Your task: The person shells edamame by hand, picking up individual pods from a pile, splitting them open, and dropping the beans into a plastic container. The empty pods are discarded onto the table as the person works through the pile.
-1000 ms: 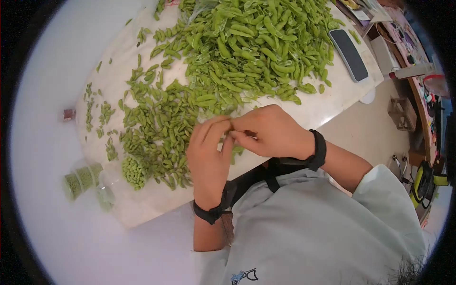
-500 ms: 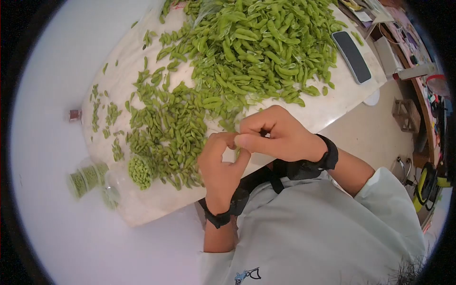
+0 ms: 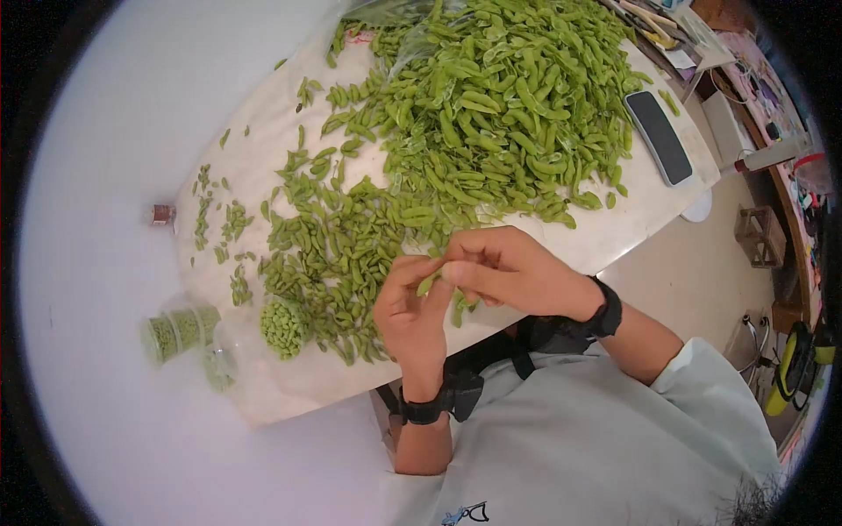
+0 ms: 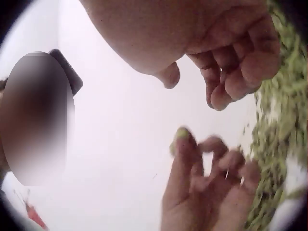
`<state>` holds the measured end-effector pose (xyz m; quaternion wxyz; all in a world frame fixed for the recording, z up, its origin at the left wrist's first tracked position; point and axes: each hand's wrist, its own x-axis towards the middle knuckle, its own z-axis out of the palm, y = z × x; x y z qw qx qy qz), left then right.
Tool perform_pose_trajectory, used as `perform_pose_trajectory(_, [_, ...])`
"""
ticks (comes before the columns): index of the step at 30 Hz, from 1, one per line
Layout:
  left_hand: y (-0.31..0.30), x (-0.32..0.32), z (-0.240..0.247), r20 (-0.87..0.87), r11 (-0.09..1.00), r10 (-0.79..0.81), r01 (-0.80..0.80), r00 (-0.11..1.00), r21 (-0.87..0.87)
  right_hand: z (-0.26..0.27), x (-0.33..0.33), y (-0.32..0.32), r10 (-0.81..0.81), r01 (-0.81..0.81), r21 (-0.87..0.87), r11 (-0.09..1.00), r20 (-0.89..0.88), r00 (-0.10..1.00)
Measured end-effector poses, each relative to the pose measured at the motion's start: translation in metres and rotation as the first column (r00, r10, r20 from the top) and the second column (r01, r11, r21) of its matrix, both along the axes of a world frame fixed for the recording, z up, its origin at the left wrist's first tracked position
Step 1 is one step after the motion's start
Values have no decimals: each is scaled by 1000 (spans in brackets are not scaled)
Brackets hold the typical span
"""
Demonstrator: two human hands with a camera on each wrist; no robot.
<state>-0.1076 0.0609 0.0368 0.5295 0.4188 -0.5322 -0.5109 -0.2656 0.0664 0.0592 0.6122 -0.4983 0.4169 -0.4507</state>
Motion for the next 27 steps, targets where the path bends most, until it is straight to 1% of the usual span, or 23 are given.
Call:
perform_pose_trajectory(2, [2,-4,8,102,1000,0,0,995,4,-1,5,2,-35,30,68,997,80,996])
perform_pose_trajectory(5, [2,2,13,280,990,-54,87,959,-107,-1,-4,4,-42,38,94,995,44,998])
perform_pose_trajectory(8, [3,11,18,211,977,-194,207,958,-41,-4,-13,5,-4,4,-15,1000,-50,999])
perform_pose_trajectory(11, [7,6,18,158,980,-148,124,976,154,-2,-13,8,18,-18,19,1000,-3,1000])
perform_pose_trajectory(14, [11,1,21,112,976,-115,91,987,200,-6,-8,13,-25,24,19,1000,83,996])
perform_pose_trajectory(17, [10,1,12,-12,990,-111,112,994,87,-15,-5,18,-60,64,-59,996,71,996])
perform_pose_trajectory(20, [11,6,-3,-66,988,-77,85,995,130,-17,-2,18,-92,90,-93,992,-23,995])
perform_pose_trajectory(23, [12,1,-6,-119,993,-47,59,992,102,-14,0,19,-25,2,128,992,176,984])
perform_pose_trajectory(26, [14,0,0,-108,976,-46,68,993,207,-18,-2,18,-3,-44,169,985,266,964])
perform_pose_trajectory(27, [15,0,1,-109,976,-50,72,993,205,-17,-3,17,7,-55,178,982,257,966])
